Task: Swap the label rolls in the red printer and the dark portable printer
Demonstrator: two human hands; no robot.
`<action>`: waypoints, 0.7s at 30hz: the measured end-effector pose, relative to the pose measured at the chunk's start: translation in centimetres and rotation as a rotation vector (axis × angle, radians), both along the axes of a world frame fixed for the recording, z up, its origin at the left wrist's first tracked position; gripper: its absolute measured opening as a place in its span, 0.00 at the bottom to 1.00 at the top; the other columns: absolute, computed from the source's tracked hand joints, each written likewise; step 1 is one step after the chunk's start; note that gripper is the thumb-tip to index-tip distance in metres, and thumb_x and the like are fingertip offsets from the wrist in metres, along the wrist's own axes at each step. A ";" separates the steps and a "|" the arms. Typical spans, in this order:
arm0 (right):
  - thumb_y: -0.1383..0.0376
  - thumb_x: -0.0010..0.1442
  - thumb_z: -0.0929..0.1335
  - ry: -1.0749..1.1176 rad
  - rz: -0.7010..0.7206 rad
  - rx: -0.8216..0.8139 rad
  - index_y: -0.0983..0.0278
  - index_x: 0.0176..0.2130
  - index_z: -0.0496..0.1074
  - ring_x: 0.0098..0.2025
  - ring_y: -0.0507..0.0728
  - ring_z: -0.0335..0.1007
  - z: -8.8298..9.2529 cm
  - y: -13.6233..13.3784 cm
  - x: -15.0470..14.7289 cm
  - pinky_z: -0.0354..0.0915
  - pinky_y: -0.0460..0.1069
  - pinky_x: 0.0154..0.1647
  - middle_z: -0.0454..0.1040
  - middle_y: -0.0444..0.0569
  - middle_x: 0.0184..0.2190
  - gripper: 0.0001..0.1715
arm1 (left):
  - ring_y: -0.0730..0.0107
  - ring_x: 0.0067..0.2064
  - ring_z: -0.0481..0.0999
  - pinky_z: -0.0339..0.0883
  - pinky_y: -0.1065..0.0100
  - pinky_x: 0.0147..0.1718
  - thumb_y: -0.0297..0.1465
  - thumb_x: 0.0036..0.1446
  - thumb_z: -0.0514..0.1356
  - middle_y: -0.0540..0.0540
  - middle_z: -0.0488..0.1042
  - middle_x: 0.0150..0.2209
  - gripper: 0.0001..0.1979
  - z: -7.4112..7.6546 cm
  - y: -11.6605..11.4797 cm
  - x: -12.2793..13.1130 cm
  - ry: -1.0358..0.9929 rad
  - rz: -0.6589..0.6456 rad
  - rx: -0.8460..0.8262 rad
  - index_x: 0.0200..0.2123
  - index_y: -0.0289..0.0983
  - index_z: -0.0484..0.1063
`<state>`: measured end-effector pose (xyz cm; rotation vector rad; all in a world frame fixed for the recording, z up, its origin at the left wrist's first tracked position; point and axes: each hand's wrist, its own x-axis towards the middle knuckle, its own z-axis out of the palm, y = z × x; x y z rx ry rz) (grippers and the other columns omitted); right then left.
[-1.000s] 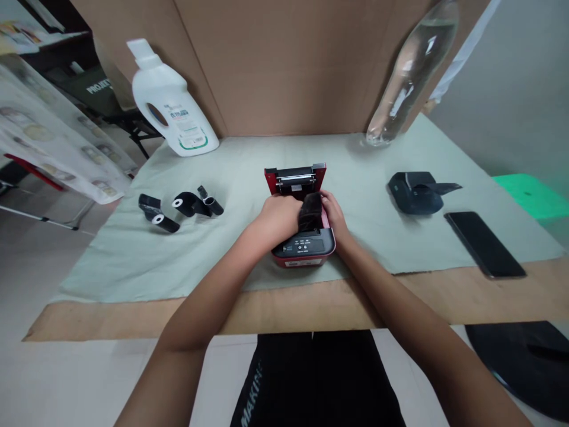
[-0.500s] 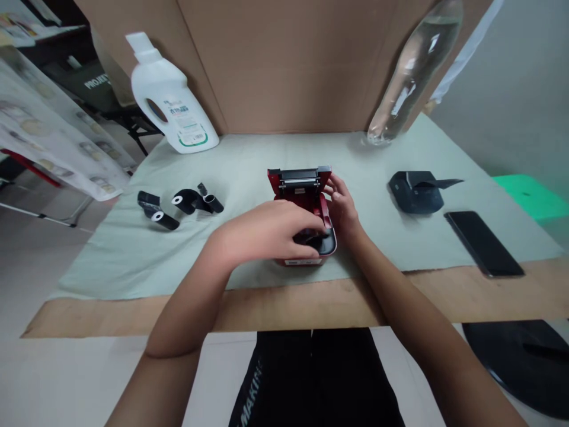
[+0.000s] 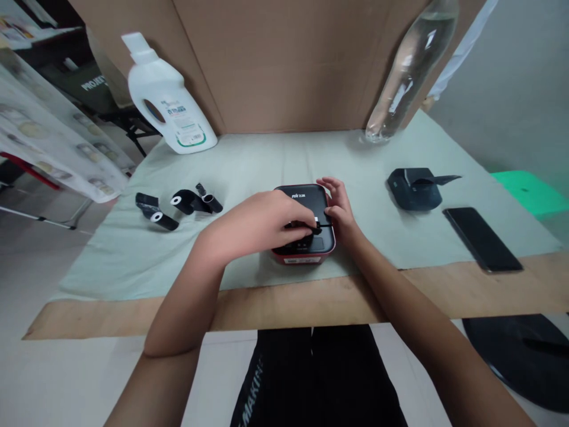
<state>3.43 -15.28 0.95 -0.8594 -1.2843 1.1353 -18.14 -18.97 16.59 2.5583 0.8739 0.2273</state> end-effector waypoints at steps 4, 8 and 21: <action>0.53 0.48 0.73 0.062 0.046 -0.004 0.50 0.59 0.64 0.68 0.70 0.67 -0.1 0.3 0.0 0.64 0.66 0.70 0.70 0.51 0.66 0.40 | 0.68 0.30 0.75 0.62 0.65 0.34 0.41 0.70 0.57 0.51 0.80 0.30 0.15 -0.2 1.1 -0.3 -0.087 0.132 -0.033 0.41 0.43 0.83; 0.55 0.47 0.73 0.049 0.051 -0.021 0.50 0.58 0.65 0.69 0.69 0.66 -0.1 0.2 0.1 0.63 0.67 0.72 0.71 0.50 0.66 0.39 | 0.67 0.31 0.76 0.63 0.66 0.35 0.43 0.68 0.59 0.50 0.80 0.31 0.15 0.2 1.8 -1.3 -0.077 0.227 -0.067 0.40 0.41 0.82; 0.48 0.53 0.69 -0.100 0.062 -0.148 0.47 0.69 0.57 0.60 0.69 0.72 0.3 -0.1 0.1 0.72 0.66 0.61 0.71 0.49 0.66 0.48 | 0.58 0.37 0.83 0.70 0.66 0.30 0.53 0.53 0.67 0.42 0.83 0.35 0.21 -3.2 6.8 -4.9 0.229 0.391 -0.513 0.33 0.41 0.73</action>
